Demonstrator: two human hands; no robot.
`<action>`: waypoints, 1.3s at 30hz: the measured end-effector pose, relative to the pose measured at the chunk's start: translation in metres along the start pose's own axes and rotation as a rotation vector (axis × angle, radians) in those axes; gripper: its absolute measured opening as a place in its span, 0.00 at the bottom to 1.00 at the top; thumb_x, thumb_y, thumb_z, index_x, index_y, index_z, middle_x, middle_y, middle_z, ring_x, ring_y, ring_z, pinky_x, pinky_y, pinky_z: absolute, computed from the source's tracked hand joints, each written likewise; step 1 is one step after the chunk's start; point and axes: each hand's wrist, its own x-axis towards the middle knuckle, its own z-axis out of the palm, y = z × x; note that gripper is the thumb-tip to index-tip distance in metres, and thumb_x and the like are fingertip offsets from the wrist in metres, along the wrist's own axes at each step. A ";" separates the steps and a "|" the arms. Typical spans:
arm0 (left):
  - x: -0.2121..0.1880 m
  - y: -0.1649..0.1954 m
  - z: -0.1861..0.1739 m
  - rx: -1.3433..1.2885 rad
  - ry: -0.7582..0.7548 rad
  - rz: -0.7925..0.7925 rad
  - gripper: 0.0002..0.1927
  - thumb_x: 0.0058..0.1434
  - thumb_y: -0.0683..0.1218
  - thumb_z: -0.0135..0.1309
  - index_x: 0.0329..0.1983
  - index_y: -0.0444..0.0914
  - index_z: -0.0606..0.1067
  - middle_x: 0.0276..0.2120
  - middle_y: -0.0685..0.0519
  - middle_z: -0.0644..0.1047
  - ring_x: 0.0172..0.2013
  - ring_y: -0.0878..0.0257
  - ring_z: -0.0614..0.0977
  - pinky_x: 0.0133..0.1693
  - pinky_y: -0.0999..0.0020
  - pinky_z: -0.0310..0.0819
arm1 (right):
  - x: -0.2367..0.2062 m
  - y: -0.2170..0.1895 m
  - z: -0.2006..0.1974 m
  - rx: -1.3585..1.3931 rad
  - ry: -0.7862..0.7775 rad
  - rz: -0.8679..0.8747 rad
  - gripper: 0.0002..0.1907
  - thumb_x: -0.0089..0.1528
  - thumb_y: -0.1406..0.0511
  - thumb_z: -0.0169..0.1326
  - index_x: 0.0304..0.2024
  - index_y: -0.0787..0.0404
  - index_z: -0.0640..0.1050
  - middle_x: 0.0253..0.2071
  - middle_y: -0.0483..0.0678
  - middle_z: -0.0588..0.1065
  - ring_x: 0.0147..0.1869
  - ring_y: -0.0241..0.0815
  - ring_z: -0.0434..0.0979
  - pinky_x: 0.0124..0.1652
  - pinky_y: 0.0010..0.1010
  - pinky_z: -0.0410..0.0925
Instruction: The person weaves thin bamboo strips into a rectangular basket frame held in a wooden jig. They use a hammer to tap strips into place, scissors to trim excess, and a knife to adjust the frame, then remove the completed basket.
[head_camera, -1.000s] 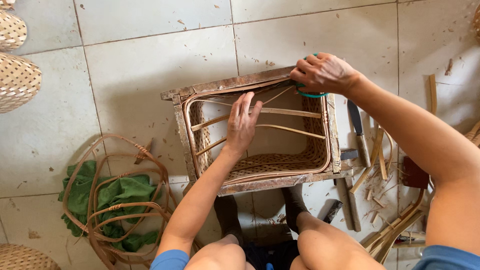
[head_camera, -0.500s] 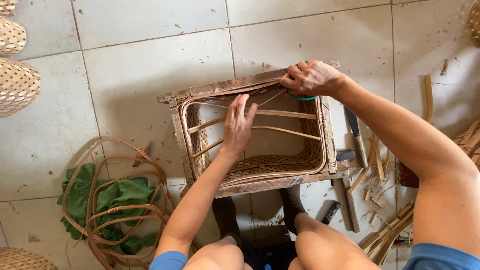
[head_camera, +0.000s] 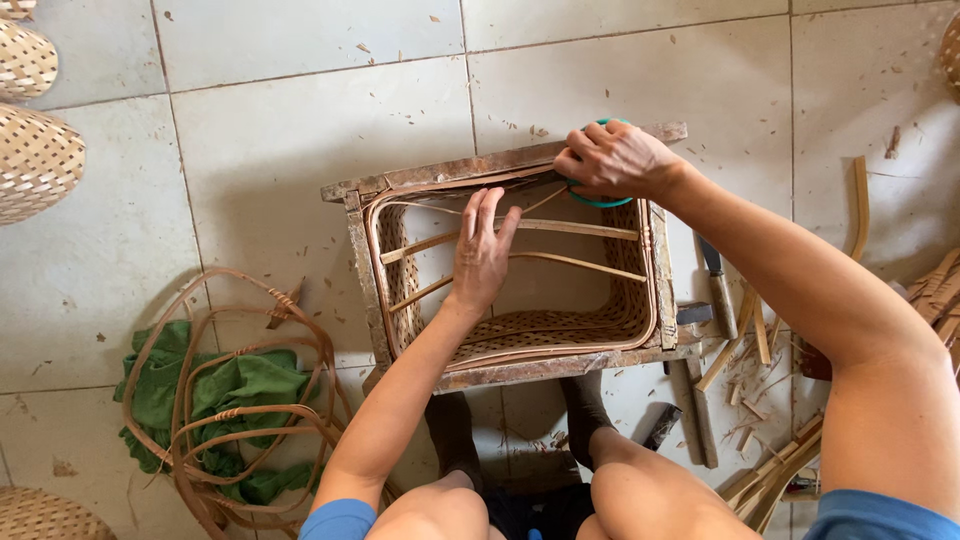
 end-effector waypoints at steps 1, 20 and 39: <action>0.000 0.000 0.000 0.008 -0.004 -0.004 0.28 0.55 0.26 0.52 0.58 0.38 0.76 0.66 0.41 0.64 0.69 0.46 0.63 0.70 0.58 0.67 | -0.001 0.001 0.004 0.023 0.019 -0.023 0.25 0.63 0.44 0.58 0.38 0.57 0.72 0.31 0.45 0.73 0.31 0.34 0.73 0.26 0.25 0.70; 0.009 0.009 -0.028 -0.037 -0.015 -0.010 0.24 0.56 0.28 0.54 0.56 0.35 0.76 0.63 0.38 0.62 0.68 0.43 0.63 0.69 0.56 0.67 | 0.010 -0.015 -0.001 0.015 -0.035 0.036 0.27 0.60 0.42 0.58 0.40 0.57 0.73 0.32 0.45 0.74 0.31 0.36 0.75 0.27 0.27 0.69; -0.001 0.005 -0.026 -0.108 -0.102 -0.009 0.25 0.60 0.40 0.59 0.62 0.38 0.73 0.43 0.47 0.70 0.52 0.50 0.75 0.69 0.44 0.61 | 0.039 -0.013 -0.018 0.197 -0.228 0.086 0.33 0.58 0.40 0.59 0.44 0.62 0.74 0.37 0.50 0.76 0.35 0.40 0.78 0.30 0.30 0.74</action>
